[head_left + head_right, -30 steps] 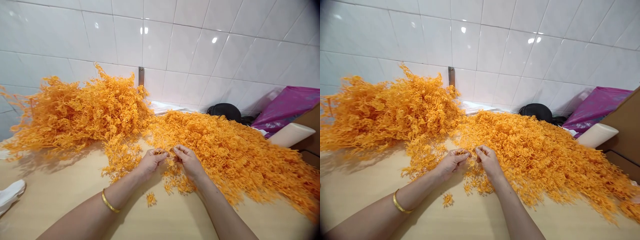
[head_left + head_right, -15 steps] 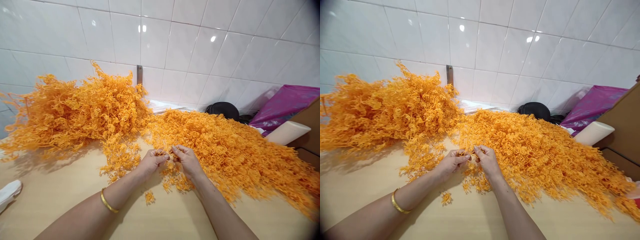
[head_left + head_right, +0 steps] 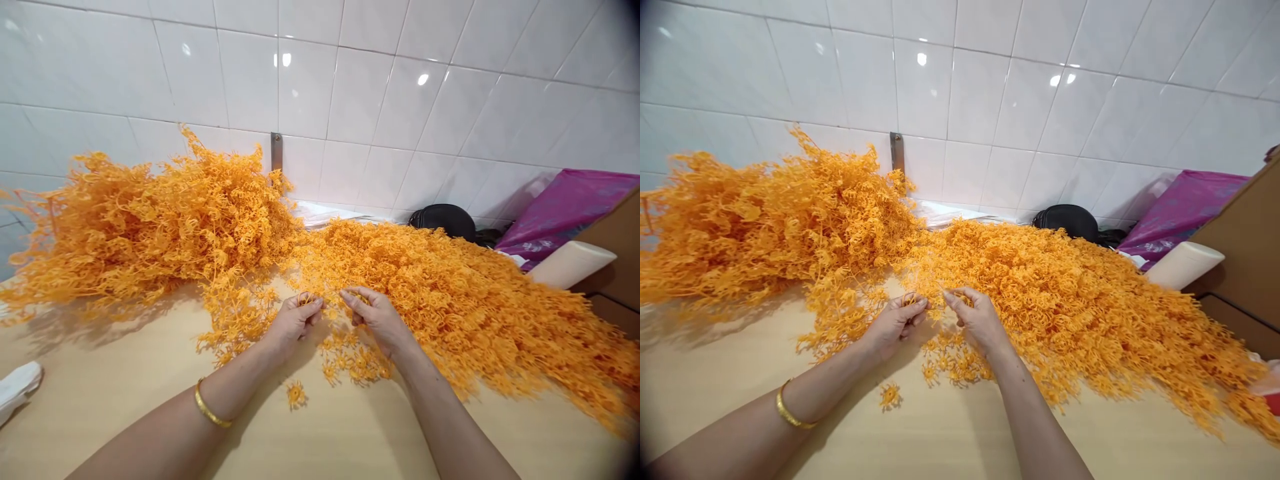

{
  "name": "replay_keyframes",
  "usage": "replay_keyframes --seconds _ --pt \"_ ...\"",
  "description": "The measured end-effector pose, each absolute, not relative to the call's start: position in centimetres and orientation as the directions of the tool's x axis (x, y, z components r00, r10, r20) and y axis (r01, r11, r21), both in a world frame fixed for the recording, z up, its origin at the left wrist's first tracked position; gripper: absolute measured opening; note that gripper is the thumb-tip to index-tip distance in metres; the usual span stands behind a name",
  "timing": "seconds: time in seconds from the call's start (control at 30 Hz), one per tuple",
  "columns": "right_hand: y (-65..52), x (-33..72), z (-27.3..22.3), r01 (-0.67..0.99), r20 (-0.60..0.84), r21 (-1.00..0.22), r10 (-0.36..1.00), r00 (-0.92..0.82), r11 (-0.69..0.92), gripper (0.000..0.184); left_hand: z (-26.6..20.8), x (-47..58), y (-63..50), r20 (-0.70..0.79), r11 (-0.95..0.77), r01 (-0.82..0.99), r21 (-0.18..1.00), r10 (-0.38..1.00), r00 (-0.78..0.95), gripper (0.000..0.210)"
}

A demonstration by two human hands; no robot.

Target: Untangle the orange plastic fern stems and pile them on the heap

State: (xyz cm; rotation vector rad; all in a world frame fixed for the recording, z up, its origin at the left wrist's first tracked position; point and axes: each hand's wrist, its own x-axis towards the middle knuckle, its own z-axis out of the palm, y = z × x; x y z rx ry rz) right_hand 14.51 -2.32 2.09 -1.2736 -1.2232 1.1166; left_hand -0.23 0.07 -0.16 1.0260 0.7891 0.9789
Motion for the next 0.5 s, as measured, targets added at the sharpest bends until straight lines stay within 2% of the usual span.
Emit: replay_keyframes --seconds 0.07,0.13,0.27,0.4,0.5 --pt "-2.4 14.2 1.8 0.129 0.016 -0.991 1.000 -0.002 0.016 0.028 0.0 -0.3 0.0 -0.085 0.205 -0.293 0.934 0.923 0.376 0.021" --pt "-2.3 13.9 1.4 0.151 0.081 -0.985 0.997 0.014 0.079 0.024 0.2 -0.2 -0.2 -0.094 0.222 -0.285 0.933 0.912 0.400 0.020" --pt "-2.0 12.8 0.9 0.132 0.245 -0.967 0.940 0.237 0.218 0.027 0.5 0.4 -0.5 -0.102 0.238 -0.257 0.937 0.886 0.452 0.021" --pt "-1.5 12.8 1.0 0.019 0.198 -0.978 0.901 0.386 0.207 0.026 0.1 0.6 -0.4 -0.072 0.243 -0.301 0.922 0.872 0.484 0.022" --pt "-1.1 14.4 1.6 -0.143 0.107 -0.962 0.802 0.588 0.233 0.026 -0.3 0.4 -0.3 -0.075 0.254 -0.323 0.912 0.876 0.477 0.020"
